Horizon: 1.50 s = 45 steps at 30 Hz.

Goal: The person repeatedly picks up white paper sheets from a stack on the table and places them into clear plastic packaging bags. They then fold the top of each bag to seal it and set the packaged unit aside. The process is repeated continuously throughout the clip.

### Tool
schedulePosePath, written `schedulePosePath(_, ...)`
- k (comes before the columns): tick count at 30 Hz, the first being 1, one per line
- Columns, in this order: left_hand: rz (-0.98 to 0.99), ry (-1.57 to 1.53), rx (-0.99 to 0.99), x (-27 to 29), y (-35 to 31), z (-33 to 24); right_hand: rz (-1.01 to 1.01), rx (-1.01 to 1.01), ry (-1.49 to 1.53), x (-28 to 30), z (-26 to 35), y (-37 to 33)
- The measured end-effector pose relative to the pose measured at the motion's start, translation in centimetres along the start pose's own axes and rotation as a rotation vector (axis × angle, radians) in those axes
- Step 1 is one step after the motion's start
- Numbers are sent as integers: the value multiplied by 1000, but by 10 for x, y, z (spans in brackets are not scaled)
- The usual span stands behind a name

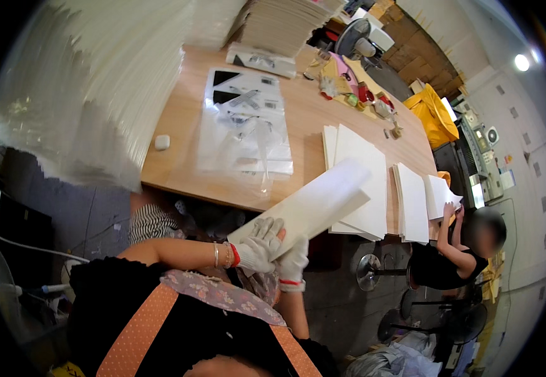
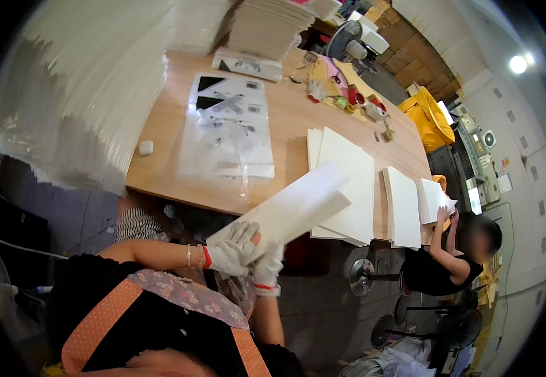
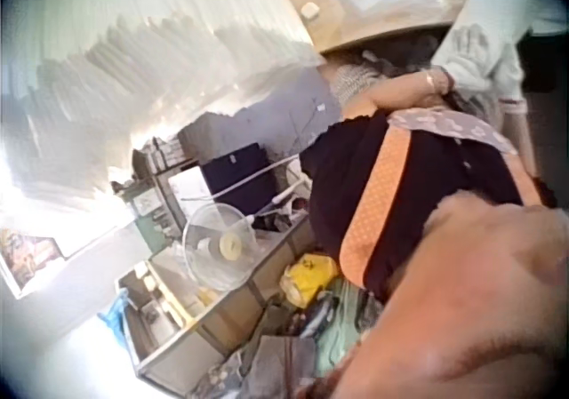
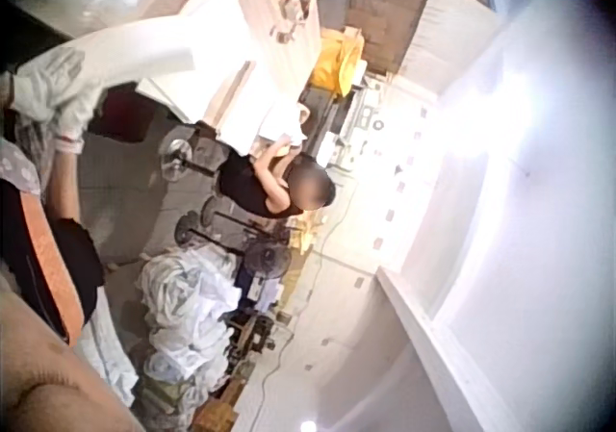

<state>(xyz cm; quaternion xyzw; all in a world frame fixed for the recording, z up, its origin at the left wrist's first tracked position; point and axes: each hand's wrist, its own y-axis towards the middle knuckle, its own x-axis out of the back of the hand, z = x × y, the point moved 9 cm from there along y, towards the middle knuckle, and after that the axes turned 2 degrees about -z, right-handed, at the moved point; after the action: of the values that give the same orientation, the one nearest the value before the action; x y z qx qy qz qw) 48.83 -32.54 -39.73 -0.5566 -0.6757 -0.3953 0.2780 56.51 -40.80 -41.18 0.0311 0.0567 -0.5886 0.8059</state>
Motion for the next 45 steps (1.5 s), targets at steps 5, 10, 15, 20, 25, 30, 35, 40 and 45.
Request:
schedulePosePath(5, -152, -170, -73, 116, 27, 4, 183, 115, 116, -3, -4, 31)
schedulePosePath(10, -820, 592, 208, 268, 49, 104, 170, 415, -487, -6, 72, 11)
schedulePosePath(15, -168, -1051, 273, 218, 107, 185, 346, 610, -1199, -44, 79, 11)
schedulePosePath(20, -562, 259, -366, 157, 76, 16, 641, 273, -1365, -81, 28, 70)
schedulePosePath(25, -225, -181, 199, 113, 78, 96, 190, 27, -1271, -81, 46, 105)
schedulePosePath(30, -179, 174, -48, 75, 49, 121, 132, 145, -1180, -80, -45, 160)
schedulePosePath(35, -603, 163, 263, 104, -2, 278, 305, 121, -1294, -80, -47, 175)
schedulePosePath(40, -573, -652, 731, 108, -59, 273, 358, 0, -1180, -64, -33, 122)
schedulePosePath(45, -292, -583, 671, 115, -139, 150, 536, 76, -1149, -10, -41, -1)
